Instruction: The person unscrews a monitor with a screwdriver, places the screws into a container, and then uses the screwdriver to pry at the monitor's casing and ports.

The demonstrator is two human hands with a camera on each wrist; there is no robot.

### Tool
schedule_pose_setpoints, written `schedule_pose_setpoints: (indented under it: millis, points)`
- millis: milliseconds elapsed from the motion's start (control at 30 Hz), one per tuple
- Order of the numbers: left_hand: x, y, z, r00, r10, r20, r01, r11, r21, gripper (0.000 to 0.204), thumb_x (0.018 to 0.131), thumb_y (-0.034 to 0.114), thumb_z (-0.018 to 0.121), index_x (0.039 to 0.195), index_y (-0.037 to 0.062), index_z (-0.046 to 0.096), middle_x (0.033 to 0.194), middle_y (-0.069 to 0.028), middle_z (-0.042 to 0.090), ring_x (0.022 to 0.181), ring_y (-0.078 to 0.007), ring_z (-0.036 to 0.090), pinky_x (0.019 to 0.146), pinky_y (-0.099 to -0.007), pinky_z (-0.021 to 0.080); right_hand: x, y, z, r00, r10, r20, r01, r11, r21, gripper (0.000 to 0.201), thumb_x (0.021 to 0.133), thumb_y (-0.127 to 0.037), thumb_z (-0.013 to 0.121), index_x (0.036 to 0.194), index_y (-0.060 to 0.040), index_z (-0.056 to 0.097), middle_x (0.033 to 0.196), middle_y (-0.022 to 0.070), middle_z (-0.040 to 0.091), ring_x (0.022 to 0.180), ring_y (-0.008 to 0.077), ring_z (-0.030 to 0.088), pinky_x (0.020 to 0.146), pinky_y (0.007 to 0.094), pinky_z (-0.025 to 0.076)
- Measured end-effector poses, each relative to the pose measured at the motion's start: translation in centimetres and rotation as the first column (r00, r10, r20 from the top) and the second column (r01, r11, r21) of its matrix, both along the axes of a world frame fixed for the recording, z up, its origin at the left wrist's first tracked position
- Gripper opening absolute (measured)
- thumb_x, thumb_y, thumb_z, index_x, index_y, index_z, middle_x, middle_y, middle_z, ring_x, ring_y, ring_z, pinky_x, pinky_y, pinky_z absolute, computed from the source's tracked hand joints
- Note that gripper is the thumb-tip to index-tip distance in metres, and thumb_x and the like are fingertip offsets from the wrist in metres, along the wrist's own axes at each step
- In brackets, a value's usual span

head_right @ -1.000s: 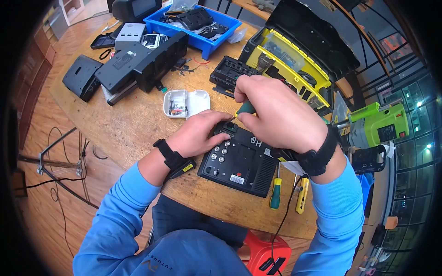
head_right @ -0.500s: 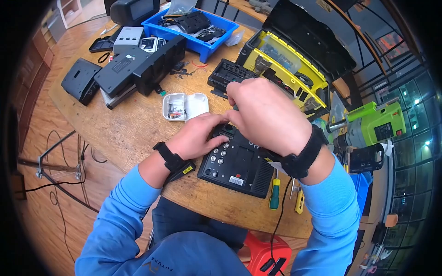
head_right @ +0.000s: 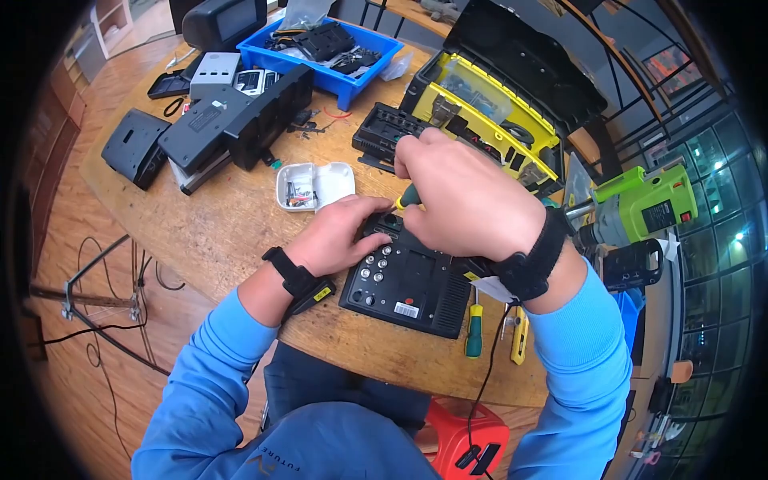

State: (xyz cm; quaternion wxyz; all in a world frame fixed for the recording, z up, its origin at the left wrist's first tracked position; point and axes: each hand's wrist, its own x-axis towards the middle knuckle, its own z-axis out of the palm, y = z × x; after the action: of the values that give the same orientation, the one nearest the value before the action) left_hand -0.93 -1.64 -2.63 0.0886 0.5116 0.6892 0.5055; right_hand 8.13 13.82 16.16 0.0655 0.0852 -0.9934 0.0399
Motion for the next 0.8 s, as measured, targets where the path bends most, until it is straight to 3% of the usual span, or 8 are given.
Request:
schedule_pose_setpoints:
  millis: [67, 167, 367, 467, 600, 700, 733, 800]
  points:
    - [0.1, 0.0, 0.0, 1.0, 0.009, -0.005, -0.009, 1.0, -0.004, 0.047, 0.089, 0.016, 0.082, 0.13, -0.0009, 0.067, 0.117, -0.0237, 0.073, 0.111, -0.042, 0.069, 0.098, -0.0462, 0.056, -0.1, 0.3, 0.3, 0.995, 0.085, 0.057, -0.084, 0.996, -0.02, 0.019, 0.085, -0.011, 0.078, 0.094, 0.0045, 0.069, 0.091, 0.0256, 0.072, 0.093, 0.0451, 0.071, 0.081, 0.0491, 0.058]
    - [0.0, 0.1, -0.3, 1.0, 0.004, -0.005, -0.004, 1.0, 0.014, 0.047, 0.089, 0.015, 0.083, 0.131, -0.0001, 0.067, 0.117, -0.0236, 0.073, 0.111, -0.0416, 0.069, 0.098, -0.0462, 0.056, -0.4, 0.4, 0.7, 0.991, 0.044, 0.128, -0.046, 0.999, 0.01, 0.024, 0.084, -0.013, 0.083, 0.099, -0.0006, 0.07, 0.093, 0.0203, 0.07, 0.093, 0.0434, 0.069, 0.082, 0.0483, 0.056]
    - [0.1, 0.0, 0.5, 1.0, 0.002, -0.023, -0.002, 1.0, -0.03, 0.047, 0.088, 0.014, 0.083, 0.131, 0.0018, 0.067, 0.115, -0.0217, 0.074, 0.109, -0.0407, 0.07, 0.097, -0.0461, 0.056, -0.6, 0.2, -0.2, 0.994, 0.079, 0.072, -0.078, 0.997, -0.017, 0.022, 0.086, -0.015, 0.083, 0.094, 0.0015, 0.071, 0.087, 0.0225, 0.071, 0.089, 0.0437, 0.07, 0.079, 0.0489, 0.057]
    - [0.0, 0.2, -0.4, 0.999, 0.006, -0.042, -0.005, 0.999, 0.032, 0.049, 0.088, 0.015, 0.086, 0.131, 0.0053, 0.067, 0.109, -0.0187, 0.073, 0.098, -0.0371, 0.069, 0.086, -0.0434, 0.056, -0.4, -0.1, -0.4, 0.996, -0.028, 0.085, 0.026, 0.999, 0.025, 0.023, 0.089, -0.019, 0.081, 0.089, 0.0024, 0.072, 0.08, 0.0235, 0.072, 0.082, 0.0437, 0.072, 0.075, 0.0487, 0.058]
    - [0.1, 0.3, -0.5, 0.996, 0.039, -0.079, -0.035, 0.998, 0.047, 0.045, 0.088, 0.016, 0.086, 0.127, 0.0018, 0.069, 0.115, -0.0204, 0.074, 0.103, -0.0378, 0.072, 0.089, -0.0425, 0.058, -0.2, -0.3, -0.7, 0.989, -0.129, 0.067, 0.125, 0.99, 0.061, 0.032, 0.095, -0.028, 0.077, 0.086, 0.002, 0.075, 0.072, 0.0238, 0.071, 0.076, 0.0436, 0.073, 0.073, 0.0482, 0.06]
    - [0.2, 0.3, -0.6, 0.999, 0.039, -0.037, -0.038, 0.999, 0.028, 0.045, 0.088, 0.017, 0.086, 0.127, 0.0014, 0.069, 0.115, -0.0209, 0.074, 0.103, -0.0371, 0.073, 0.089, -0.0422, 0.058, -0.3, -0.7, -0.1, 0.975, -0.168, 0.145, 0.163, 0.986, 0.044, 0.032, 0.095, -0.029, 0.076, 0.088, 0.0023, 0.075, 0.073, 0.024, 0.071, 0.076, 0.0435, 0.073, 0.074, 0.0493, 0.06]
    - [0.2, 0.2, -0.5, 0.998, 0.037, -0.042, -0.036, 0.999, 0.019, 0.046, 0.089, 0.017, 0.086, 0.128, 0.0013, 0.068, 0.114, -0.0211, 0.074, 0.102, -0.0366, 0.073, 0.089, -0.0418, 0.058, -0.3, -0.8, 0.3, 0.962, -0.186, 0.2, 0.183, 0.983, 0.035, 0.028, 0.093, -0.025, 0.076, 0.095, 0.0023, 0.074, 0.082, 0.0242, 0.073, 0.084, 0.0436, 0.073, 0.079, 0.0491, 0.059]
    - [0.3, 0.2, -0.1, 0.999, 0.03, -0.018, -0.03, 1.0, -0.004, 0.046, 0.089, 0.017, 0.086, 0.128, 0.0011, 0.068, 0.114, -0.0208, 0.074, 0.101, -0.0365, 0.073, 0.089, -0.0414, 0.058, 0.2, 0.1, -0.4, 0.986, -0.116, 0.123, 0.115, 0.993, 0.017, 0.027, 0.092, -0.024, 0.077, 0.098, 0.002, 0.072, 0.087, 0.0238, 0.073, 0.088, 0.0437, 0.072, 0.081, 0.0487, 0.058]
